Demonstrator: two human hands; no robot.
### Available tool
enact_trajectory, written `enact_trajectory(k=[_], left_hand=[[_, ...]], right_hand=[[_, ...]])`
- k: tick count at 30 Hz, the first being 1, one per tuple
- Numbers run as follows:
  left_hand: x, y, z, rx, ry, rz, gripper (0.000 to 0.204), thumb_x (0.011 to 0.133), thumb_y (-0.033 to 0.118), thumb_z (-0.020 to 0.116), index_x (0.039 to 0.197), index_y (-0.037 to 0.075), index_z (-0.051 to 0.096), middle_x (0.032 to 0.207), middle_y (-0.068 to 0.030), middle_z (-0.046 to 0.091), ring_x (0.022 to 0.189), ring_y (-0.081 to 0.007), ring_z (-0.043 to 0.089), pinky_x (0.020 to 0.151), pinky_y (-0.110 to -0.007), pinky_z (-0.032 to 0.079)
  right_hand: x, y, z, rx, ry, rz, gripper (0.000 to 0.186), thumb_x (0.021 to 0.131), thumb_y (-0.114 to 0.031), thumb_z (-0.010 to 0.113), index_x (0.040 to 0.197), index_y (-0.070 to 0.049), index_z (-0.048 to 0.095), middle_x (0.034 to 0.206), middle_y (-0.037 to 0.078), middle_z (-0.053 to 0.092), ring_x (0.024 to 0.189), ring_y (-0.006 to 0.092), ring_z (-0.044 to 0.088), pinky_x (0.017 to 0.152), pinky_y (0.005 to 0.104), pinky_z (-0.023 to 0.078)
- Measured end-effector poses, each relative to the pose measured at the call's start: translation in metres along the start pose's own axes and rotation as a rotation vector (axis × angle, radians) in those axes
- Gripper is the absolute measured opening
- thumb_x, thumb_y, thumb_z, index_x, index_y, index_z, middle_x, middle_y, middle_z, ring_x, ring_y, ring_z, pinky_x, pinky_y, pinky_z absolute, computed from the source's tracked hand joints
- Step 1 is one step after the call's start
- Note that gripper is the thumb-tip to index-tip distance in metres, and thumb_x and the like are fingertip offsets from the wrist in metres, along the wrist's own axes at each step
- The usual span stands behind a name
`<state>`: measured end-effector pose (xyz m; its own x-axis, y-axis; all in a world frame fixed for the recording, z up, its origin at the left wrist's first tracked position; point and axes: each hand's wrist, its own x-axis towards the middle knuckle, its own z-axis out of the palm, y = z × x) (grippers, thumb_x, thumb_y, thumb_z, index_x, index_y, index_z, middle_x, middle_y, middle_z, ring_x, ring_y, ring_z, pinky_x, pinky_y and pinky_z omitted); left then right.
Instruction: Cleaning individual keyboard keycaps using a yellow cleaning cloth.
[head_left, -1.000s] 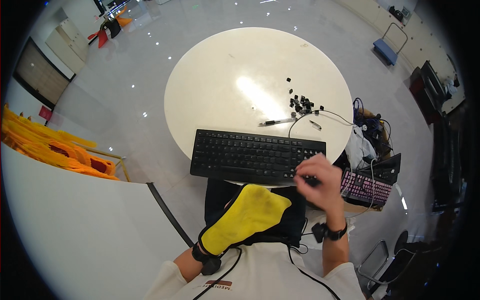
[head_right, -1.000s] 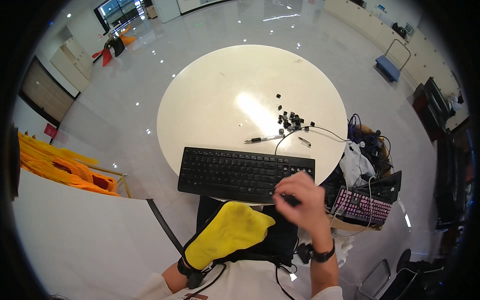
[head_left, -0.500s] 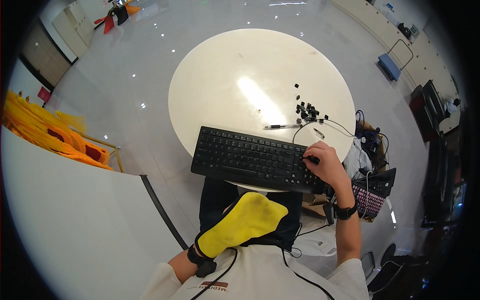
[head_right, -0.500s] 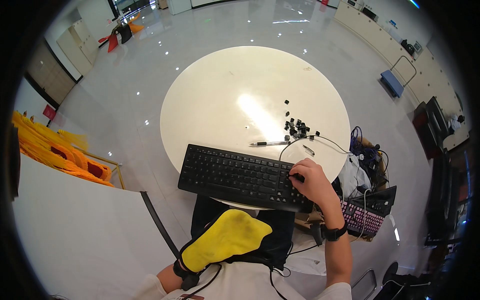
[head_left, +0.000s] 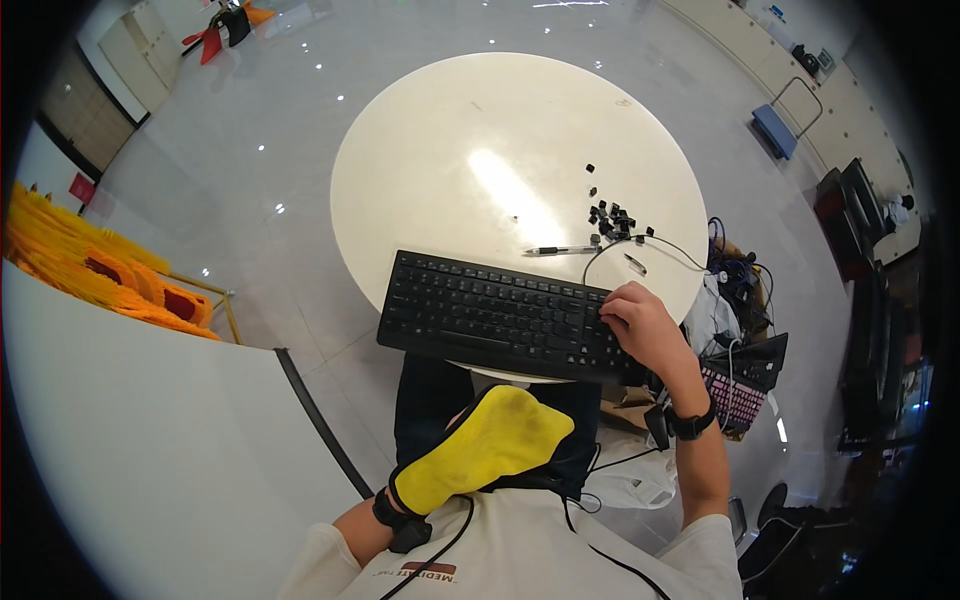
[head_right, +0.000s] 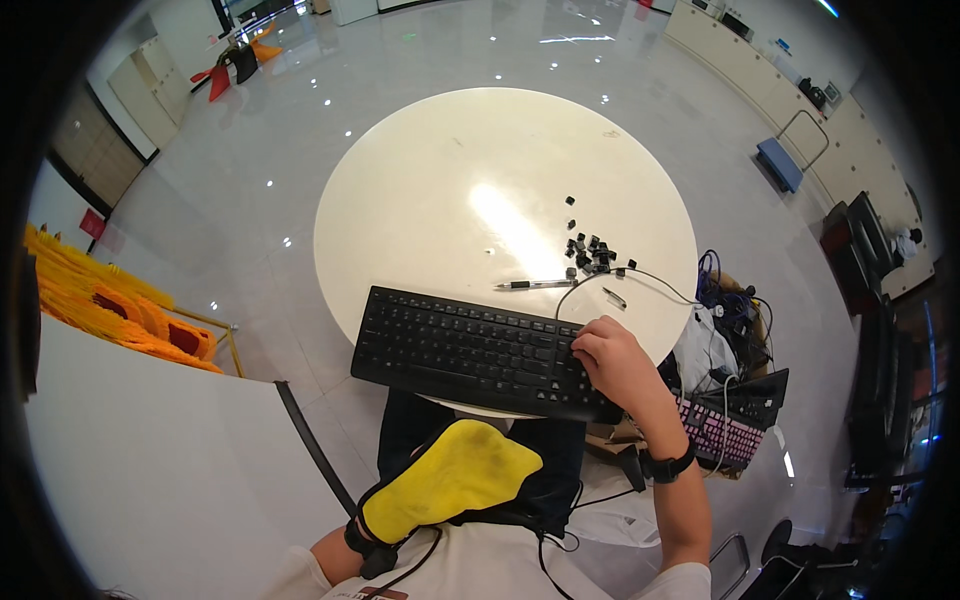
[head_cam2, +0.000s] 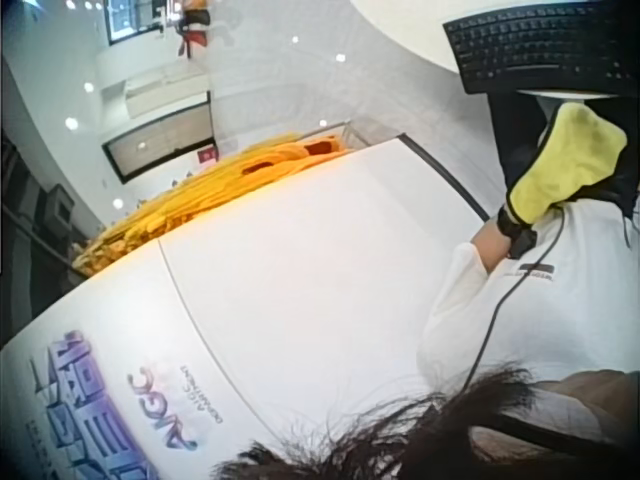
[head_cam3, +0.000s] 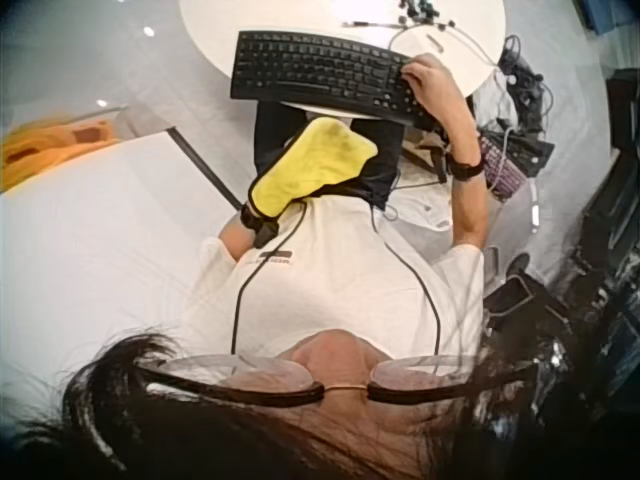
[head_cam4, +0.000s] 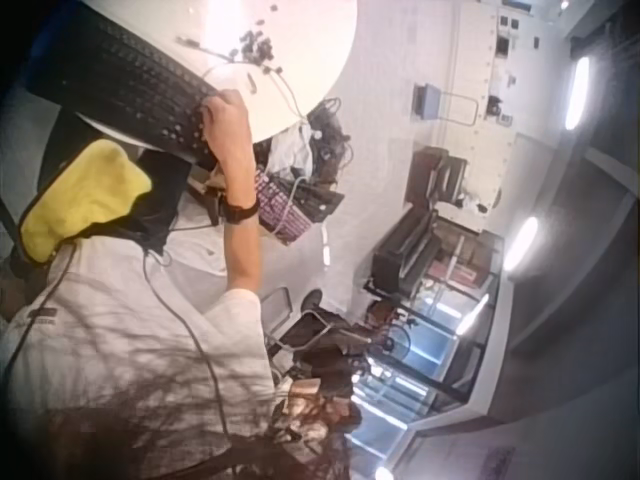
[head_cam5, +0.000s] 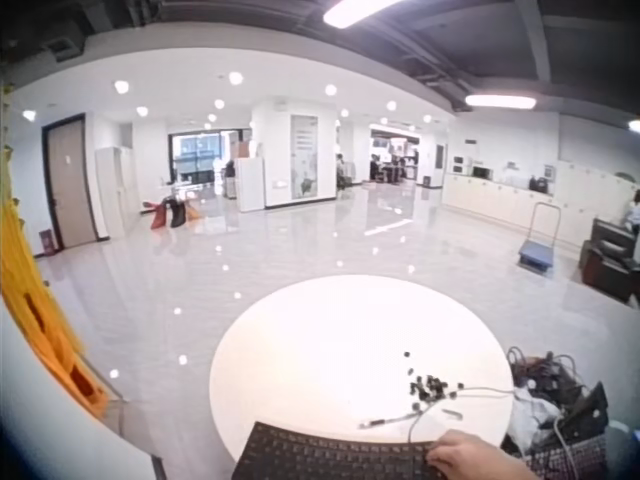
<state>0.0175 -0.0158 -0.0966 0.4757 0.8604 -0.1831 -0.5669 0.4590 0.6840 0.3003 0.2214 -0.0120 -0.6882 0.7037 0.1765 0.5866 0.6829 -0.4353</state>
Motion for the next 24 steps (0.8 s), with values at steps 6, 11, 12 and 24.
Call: enact_trajectory(k=[6,11,12,24], left_hand=[[-0.003,-0.001,0.004,-0.161,0.028,0.126,0.049,0.120,0.014,0.064,0.164,-0.001,0.050,0.160,-0.0121,0.069,0.143,-0.0202,0.069,0.126,-0.035,0.050],[-0.003,0.012,0.005,0.183,0.047,0.172,0.055,0.116,0.014,0.071,0.165,0.000,0.050,0.156,-0.0102,0.072,0.141,-0.0198,0.070,0.124,-0.034,0.051],[-0.001,0.010,-0.001,0.354,0.014,0.220,0.055,0.117,0.014,0.070,0.166,0.001,0.050,0.158,-0.0131,0.070,0.143,-0.0223,0.070,0.124,-0.036,0.052],[-0.007,-0.001,-0.001,-0.217,0.036,0.128,0.053,0.121,0.015,0.061,0.170,0.003,0.046,0.167,-0.0279,0.060,0.150,-0.0368,0.066,0.125,-0.047,0.056]], right_hand=[[0.006,-0.002,0.003,-0.014,-0.009,0.084,0.009,0.089,0.004,0.082,0.097,0.002,0.079,0.104,0.017,0.076,0.104,0.0394,0.074,0.094,0.0467,0.062],[0.009,-0.004,-0.004,-0.003,-0.063,0.076,0.008,0.089,0.004,0.081,0.097,0.002,0.079,0.104,0.017,0.076,0.104,0.0401,0.074,0.094,0.0466,0.062],[0.008,-0.004,-0.005,0.009,-0.063,0.074,0.008,0.089,0.004,0.081,0.096,0.002,0.079,0.104,0.018,0.075,0.104,0.0403,0.074,0.094,0.0465,0.062],[0.000,-0.006,0.001,0.030,-0.003,0.081,0.004,0.092,0.007,0.078,0.092,0.004,0.074,0.107,0.017,0.072,0.105,0.0398,0.068,0.094,0.0467,0.058]])
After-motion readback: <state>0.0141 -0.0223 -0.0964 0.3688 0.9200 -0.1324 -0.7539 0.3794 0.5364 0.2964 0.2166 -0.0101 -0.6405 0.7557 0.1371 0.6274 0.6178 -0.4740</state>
